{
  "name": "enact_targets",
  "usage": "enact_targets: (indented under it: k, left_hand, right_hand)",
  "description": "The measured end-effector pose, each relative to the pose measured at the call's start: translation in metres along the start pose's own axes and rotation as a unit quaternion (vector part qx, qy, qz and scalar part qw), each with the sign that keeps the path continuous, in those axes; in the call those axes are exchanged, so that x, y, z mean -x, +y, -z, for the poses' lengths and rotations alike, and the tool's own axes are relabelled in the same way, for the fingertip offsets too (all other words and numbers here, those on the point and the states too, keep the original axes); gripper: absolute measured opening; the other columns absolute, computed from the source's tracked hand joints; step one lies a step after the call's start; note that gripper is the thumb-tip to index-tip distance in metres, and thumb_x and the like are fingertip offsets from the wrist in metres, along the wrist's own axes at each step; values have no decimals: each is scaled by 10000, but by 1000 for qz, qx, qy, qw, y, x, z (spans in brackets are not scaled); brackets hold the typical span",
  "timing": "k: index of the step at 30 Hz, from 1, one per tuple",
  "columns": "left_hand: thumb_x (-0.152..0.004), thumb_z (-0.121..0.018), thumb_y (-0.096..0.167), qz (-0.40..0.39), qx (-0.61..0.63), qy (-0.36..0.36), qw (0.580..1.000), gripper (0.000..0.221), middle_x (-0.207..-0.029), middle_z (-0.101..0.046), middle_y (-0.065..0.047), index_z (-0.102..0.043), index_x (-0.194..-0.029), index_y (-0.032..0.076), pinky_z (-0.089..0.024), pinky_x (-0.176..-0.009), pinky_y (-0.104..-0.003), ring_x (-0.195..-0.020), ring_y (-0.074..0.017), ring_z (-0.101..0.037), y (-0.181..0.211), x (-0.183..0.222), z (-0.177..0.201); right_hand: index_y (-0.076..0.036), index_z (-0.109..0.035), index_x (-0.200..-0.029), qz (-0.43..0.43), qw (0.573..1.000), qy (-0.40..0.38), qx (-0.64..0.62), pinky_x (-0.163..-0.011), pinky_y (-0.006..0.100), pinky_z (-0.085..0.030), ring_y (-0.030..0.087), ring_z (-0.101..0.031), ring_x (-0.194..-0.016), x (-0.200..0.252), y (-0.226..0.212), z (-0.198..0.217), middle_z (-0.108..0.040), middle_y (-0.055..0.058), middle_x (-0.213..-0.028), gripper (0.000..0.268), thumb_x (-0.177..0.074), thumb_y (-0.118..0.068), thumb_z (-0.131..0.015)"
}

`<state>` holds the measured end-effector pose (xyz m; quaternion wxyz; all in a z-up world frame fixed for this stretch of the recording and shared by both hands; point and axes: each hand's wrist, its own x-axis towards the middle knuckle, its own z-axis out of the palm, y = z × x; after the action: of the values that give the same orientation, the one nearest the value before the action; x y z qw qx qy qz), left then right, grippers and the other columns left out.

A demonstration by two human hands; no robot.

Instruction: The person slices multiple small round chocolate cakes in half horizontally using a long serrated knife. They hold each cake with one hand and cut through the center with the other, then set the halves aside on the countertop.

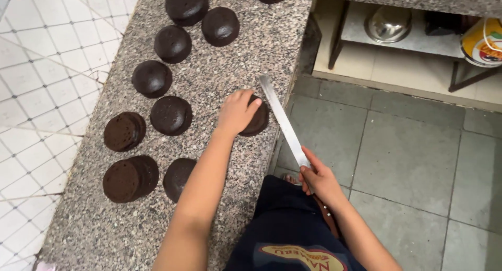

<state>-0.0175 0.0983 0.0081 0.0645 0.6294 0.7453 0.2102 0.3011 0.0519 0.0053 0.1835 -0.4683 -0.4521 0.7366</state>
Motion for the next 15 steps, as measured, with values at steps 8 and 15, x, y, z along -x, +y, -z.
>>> enact_targets:
  k: [8,15]
  left_hand:
    - [-1005,-448,611,241,10,-124,962,626,-1320,-641,-167,-634,-1290,86,-492,-1033,-495,-1234,-374,-606,-6,64,59]
    - [-920,-618,620,74,35,-49,995,804,-1533,-425,-246,-506,-1453,29,-347,-1127,-577,-1391,-459,-394,0,107,47]
  right_hand:
    - [-248,-434,-1574,-60,997,-32,38,-471,268,-455,113,-539,-530,-19,18,-8,-611,32,-744,631,-971,-106,-553]
    - [-270,-396,-1579,-75,992,-63,81,-457,279,-476,118,-555,-525,-39,12,-20,-617,31,-738,642,-975,-119,-549]
